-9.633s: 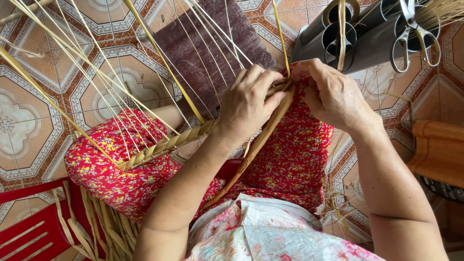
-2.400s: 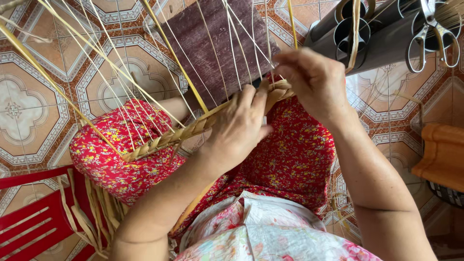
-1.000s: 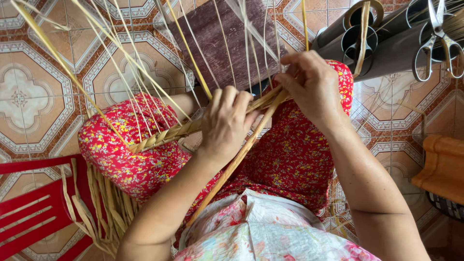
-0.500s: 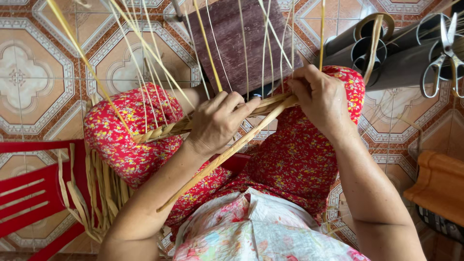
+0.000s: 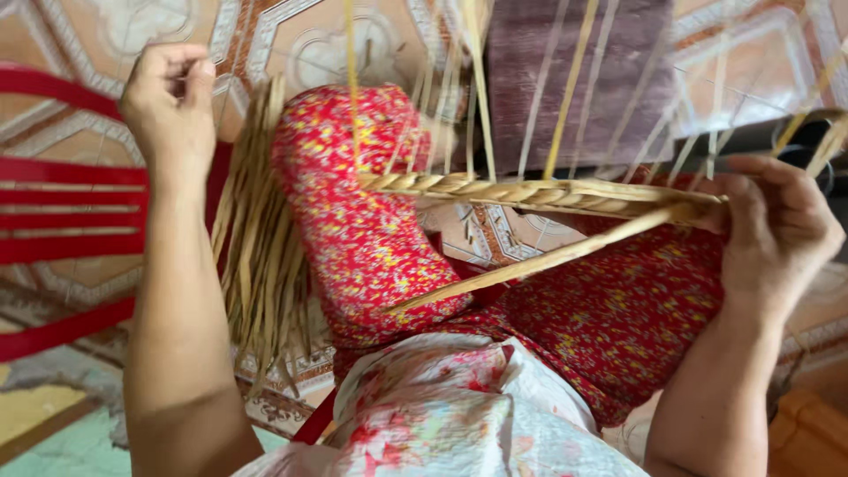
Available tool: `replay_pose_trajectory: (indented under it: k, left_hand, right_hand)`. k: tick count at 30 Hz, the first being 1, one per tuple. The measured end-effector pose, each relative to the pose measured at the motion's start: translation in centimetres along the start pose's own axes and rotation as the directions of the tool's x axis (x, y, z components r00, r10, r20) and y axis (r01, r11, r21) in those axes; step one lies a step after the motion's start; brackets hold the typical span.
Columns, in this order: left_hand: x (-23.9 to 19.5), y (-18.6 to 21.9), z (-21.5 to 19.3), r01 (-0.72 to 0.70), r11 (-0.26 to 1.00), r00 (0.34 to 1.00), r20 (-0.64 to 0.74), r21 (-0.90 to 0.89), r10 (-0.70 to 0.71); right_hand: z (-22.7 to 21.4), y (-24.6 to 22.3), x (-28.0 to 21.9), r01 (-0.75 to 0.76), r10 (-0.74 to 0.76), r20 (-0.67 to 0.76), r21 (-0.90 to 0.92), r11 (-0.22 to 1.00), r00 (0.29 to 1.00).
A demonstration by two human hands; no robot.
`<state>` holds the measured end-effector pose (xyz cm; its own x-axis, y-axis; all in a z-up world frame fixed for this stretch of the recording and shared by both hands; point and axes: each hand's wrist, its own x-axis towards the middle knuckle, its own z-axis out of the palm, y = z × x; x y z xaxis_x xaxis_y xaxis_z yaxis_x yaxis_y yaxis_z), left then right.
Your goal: The person weaves a basket by hand, interlacing thin, flexible strips of dried plant material through a vertical framework of staves. They work on their lap, repeatedly pulling new strips through the structure to form a tight, braided pattern.
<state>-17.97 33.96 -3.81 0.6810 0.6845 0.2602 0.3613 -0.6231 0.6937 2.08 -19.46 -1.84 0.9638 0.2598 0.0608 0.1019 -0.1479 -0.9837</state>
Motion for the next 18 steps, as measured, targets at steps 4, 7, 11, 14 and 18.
replay_pose_trajectory:
  k: [4,7,11,14,18]
  left_hand:
    - [0.2,-10.7,-0.8,0.184,0.896,0.932,0.218,0.403,-0.289]
    - [-1.4,-15.0,0.8,0.438,0.78,0.808,0.185,0.447,-0.559]
    - [-2.6,-18.0,3.9,0.362,0.663,0.76,0.205,0.655,-0.617]
    - [-3.2,-20.0,5.3,0.437,0.564,0.689,0.143,0.7,-0.711]
    - [-4.9,-22.4,5.1,0.429,0.741,0.838,0.078,0.517,-0.54]
  right_hand:
    - [-0.2,0.9,0.2,0.031,-0.031,0.007,-0.018,0.999,0.999]
    - [-0.6,1.4,0.3,0.041,-0.041,0.017,-0.051,0.998,0.999]
    - [-0.7,1.7,0.1,0.059,-0.057,0.029,-0.083,0.995,0.998]
    - [-0.8,1.6,0.2,0.072,-0.069,0.037,-0.087,0.994,0.997]
    - [-0.5,1.1,0.0,0.049,-0.045,0.035,-0.129,0.99,0.998]
